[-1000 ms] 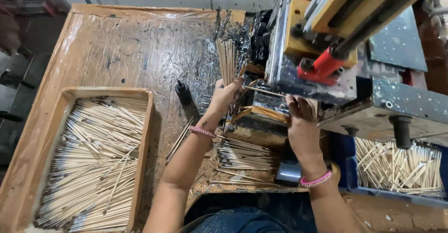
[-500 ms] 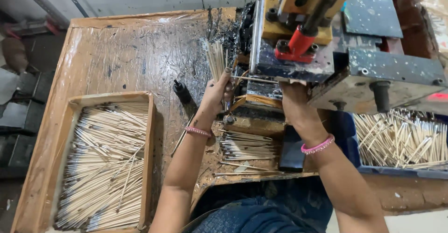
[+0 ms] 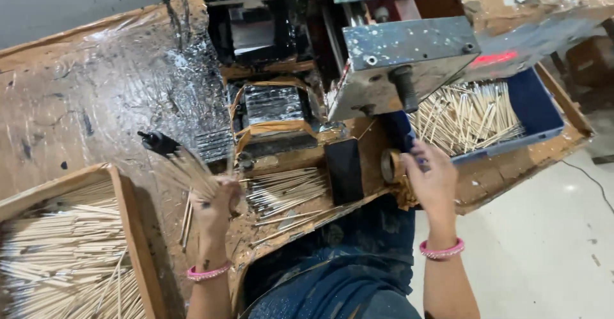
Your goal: Feeding bamboo sticks into an industrial stick-coating or processing machine.
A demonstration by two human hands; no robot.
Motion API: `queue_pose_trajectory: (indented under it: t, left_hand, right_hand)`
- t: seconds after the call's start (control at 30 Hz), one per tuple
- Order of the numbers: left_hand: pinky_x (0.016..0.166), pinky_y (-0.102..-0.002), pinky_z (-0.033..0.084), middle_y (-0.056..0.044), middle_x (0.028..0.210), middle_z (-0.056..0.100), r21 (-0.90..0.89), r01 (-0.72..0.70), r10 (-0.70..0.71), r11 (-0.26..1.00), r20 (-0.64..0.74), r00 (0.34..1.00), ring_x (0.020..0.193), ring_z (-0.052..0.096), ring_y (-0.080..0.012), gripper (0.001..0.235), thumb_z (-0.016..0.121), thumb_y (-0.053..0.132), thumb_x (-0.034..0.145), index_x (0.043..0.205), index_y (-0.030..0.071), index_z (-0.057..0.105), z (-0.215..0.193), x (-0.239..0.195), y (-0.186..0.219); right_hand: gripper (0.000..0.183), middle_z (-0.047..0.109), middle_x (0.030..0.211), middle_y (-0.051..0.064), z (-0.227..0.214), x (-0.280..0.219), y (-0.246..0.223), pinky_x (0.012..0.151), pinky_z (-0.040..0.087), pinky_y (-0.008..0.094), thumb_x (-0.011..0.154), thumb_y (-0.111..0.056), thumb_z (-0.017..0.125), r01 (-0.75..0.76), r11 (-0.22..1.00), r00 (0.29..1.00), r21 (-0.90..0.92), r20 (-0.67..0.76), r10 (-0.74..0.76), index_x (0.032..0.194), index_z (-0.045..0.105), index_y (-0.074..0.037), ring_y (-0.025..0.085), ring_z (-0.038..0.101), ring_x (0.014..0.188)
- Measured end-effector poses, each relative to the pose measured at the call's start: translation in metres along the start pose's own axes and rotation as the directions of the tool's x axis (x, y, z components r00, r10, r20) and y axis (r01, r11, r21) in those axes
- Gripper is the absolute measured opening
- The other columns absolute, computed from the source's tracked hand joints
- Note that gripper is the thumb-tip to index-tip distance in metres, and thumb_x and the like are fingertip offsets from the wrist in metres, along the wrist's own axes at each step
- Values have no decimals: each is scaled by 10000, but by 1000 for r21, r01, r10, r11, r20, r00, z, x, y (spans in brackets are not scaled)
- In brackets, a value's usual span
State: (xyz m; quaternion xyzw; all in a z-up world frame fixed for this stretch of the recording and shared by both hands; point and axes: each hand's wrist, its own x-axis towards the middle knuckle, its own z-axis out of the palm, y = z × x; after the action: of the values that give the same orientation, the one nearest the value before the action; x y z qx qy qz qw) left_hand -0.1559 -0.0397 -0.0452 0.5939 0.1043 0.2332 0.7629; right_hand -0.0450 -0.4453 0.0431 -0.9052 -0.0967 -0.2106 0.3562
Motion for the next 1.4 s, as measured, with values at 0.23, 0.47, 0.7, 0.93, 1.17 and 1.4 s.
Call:
queue_pose_trajectory:
  t: [0.23, 0.47, 0.7, 0.93, 1.17, 1.4]
  left_hand:
    - [476, -212, 400, 22, 627, 617, 326, 70, -249, 943, 548, 799, 541, 528, -27, 178, 688, 75, 948, 813, 0, 776, 77, -3, 30]
    - [463, -243, 447, 6, 656, 650, 55, 177, -186, 983, 268, 945, 532, 579, -72, 166, 632, 134, 962, 849, 43, 713, 9, 75, 47]
    - [378, -255, 296, 28, 547, 523, -69, 205, -212, 976, -123, 969, 428, 437, -75, 291, 715, 225, 917, 678, 100, 606, 46, 160, 26]
    - [408, -246, 347, 29, 588, 558, -84, 224, -232, 971, -98, 968, 460, 485, -70, 226, 681, 220, 905, 730, 104, 596, 52, 160, 10]
    - [406, -244, 341, 26, 589, 546, -107, 241, -251, 964, -90, 964, 463, 478, -71, 240, 672, 233, 941, 758, 103, 585, 48, 164, 5]
    - [386, -248, 340, 23, 587, 516, 10, 123, -123, 992, 108, 987, 446, 432, -67, 367, 563, 354, 1051, 783, 102, 566, 13, 87, -5]
  right_hand:
    - [266, 726, 811, 4, 78, -18, -59, 568, 507, 210, 937, -119, 730, -452, 634, 774, 628, 629, -71, 1190, 725, -34, 36, 621, 642]
    - [211, 760, 1019, 65, 79, 51, -130, 765, 556, 277, 938, -51, 719, 245, 779, 818, 577, 308, -485, 1148, 741, -51, 156, 704, 911]
    - [374, 710, 1191, 127, 127, 96, -145, 1012, 486, 464, 851, 62, 638, 719, 695, 680, -3, 213, -702, 1202, 729, -31, 353, 606, 1149]
    - [392, 656, 1250, 189, 128, 77, -130, 1058, 475, 474, 903, 58, 591, 602, 796, 776, 54, 196, -600, 1291, 640, 31, 385, 588, 1211]
    - [416, 625, 1271, 261, 156, 87, -88, 1046, 455, 500, 905, -36, 602, 636, 757, 758, -153, 310, -574, 1318, 637, 1, 446, 566, 1199]
    - [223, 709, 1132, 153, 103, 96, -163, 900, 534, 446, 960, -109, 658, 665, 697, 747, -269, 242, -619, 1176, 708, -128, 336, 672, 1045]
